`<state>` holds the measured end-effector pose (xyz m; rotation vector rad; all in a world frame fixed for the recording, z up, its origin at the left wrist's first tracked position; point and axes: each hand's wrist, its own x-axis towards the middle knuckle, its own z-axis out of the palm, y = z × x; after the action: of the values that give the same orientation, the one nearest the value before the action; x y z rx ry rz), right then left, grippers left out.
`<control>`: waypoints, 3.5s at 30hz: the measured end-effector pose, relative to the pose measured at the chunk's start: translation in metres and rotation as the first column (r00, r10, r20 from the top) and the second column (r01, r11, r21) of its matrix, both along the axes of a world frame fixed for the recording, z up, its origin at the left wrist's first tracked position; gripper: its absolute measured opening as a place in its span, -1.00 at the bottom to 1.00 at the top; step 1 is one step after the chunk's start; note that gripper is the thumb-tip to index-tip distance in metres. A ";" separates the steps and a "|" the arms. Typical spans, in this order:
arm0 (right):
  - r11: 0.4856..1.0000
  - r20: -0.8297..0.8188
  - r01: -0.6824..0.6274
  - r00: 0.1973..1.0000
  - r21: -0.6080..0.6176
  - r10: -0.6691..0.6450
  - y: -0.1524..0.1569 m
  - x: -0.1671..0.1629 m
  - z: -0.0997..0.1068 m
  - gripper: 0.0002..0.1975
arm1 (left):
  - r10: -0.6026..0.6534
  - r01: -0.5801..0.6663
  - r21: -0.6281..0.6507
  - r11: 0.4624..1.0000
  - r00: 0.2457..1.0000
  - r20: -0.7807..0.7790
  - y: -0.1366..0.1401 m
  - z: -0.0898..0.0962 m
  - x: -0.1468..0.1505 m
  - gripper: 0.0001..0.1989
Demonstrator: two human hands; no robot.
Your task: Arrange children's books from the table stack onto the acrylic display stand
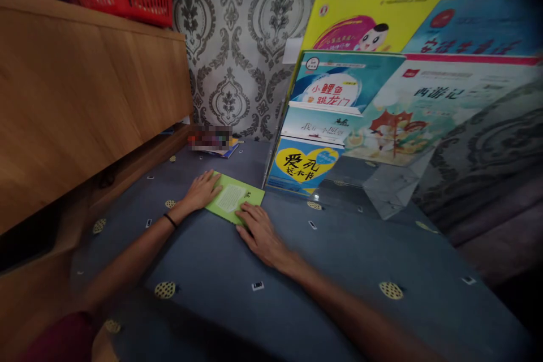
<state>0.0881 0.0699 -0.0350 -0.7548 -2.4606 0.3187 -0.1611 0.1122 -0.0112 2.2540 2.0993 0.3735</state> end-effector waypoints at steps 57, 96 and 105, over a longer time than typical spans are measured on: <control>0.787 0.230 -0.609 0.755 -0.100 0.614 0.008 -0.001 0.040 -0.60 | -0.137 0.151 0.028 0.988 0.786 0.602 -0.025 0.011 0.023 -0.31; 0.962 0.362 -0.211 0.895 -0.174 0.262 0.027 -0.045 0.037 -0.40 | -0.303 0.341 0.072 0.937 0.699 0.648 -0.024 0.000 0.007 -0.45; 0.992 0.414 -0.055 0.905 -0.117 0.099 0.032 0.027 0.022 -0.38 | -0.316 0.353 0.052 0.934 0.752 0.579 -0.026 0.004 0.007 -0.51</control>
<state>0.1156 0.1016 -0.0132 -0.8413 -2.9056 0.3437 -0.1539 0.0860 -0.0072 2.0595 1.3513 0.8352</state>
